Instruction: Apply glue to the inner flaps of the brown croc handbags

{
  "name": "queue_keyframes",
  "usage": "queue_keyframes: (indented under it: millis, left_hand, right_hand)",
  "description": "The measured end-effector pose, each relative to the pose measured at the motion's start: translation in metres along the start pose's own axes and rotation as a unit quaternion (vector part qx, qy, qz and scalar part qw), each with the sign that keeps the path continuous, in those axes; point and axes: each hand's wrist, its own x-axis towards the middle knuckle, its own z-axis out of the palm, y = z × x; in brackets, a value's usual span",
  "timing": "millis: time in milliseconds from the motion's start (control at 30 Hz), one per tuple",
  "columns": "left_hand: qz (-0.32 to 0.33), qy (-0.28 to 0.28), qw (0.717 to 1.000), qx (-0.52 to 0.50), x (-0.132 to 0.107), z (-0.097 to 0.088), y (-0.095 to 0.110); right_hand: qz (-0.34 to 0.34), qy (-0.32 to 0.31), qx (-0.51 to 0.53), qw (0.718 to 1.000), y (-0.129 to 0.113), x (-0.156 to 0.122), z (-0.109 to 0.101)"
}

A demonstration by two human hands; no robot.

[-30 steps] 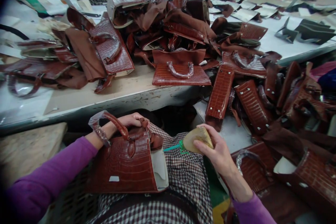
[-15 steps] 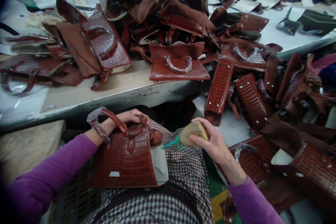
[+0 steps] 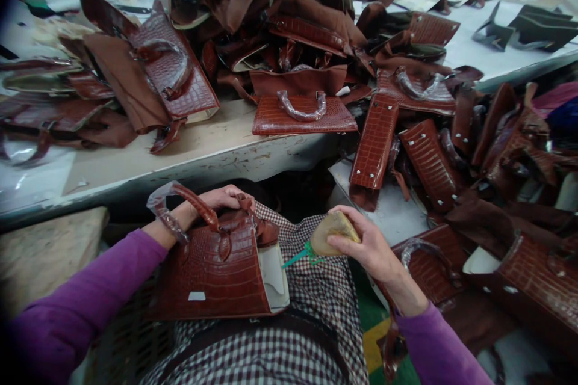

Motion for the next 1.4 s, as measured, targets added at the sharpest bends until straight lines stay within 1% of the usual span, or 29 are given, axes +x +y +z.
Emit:
queue_keyframes:
  millis: [133, 267, 367, 533, 667, 833, 933, 967, 1067, 1200, 1267, 1400]
  left_hand:
    - [-0.003, -0.004, 1.000, 0.003, 0.001, -0.001, -0.002]
    - [-0.003, 0.000, 1.000, 0.007, 0.001, -0.003, -0.003]
    - [-0.006, -0.004, 1.000, 0.009, 0.002, -0.003, -0.002]
    - [-0.008, -0.006, 1.000, 0.012, 0.002, -0.003, -0.001]
    - [-0.006, -0.001, 1.000, 0.020, 0.002, -0.002, 0.000]
    - [-0.006, 0.015, 0.999, 0.031, 0.003, -0.001, -0.001]
    - [-0.008, 0.021, 0.999, 0.037, 0.004, 0.001, 0.000]
    - [-0.009, 0.022, 0.999, 0.038, 0.004, 0.001, 0.001]
    - [-0.007, 0.023, 0.999, 0.043, 0.004, 0.002, 0.002]
    - [-0.003, 0.021, 0.999, 0.046, 0.005, 0.000, 0.000]
    - [-0.002, 0.018, 0.999, 0.044, 0.005, -0.001, -0.001]
    - [0.000, 0.018, 0.999, 0.036, 0.004, 0.000, 0.000]
  right_hand:
    - [-0.007, 0.039, -0.005, 0.999, 0.002, 0.004, 0.003]
    - [-0.008, 0.050, -0.009, 0.999, 0.002, 0.005, 0.004]
    - [-0.002, 0.034, -0.007, 0.999, 0.002, 0.003, 0.004]
    - [0.008, -0.012, -0.018, 1.000, 0.002, -0.003, 0.001]
    - [0.030, -0.047, 0.000, 0.998, 0.000, -0.009, -0.001]
    - [0.027, -0.020, -0.016, 0.999, 0.000, -0.014, -0.001]
    - [0.041, -0.044, -0.002, 0.998, 0.001, -0.016, -0.002]
    - [0.044, -0.045, 0.001, 0.998, 0.001, -0.017, -0.002]
    - [0.031, -0.024, -0.001, 0.999, 0.003, -0.018, -0.003]
    - [0.034, -0.044, -0.008, 0.998, 0.003, -0.015, -0.002]
    - [0.027, -0.030, -0.010, 0.999, 0.004, -0.013, -0.001]
    - [0.013, 0.036, -0.002, 0.999, 0.008, -0.008, 0.004]
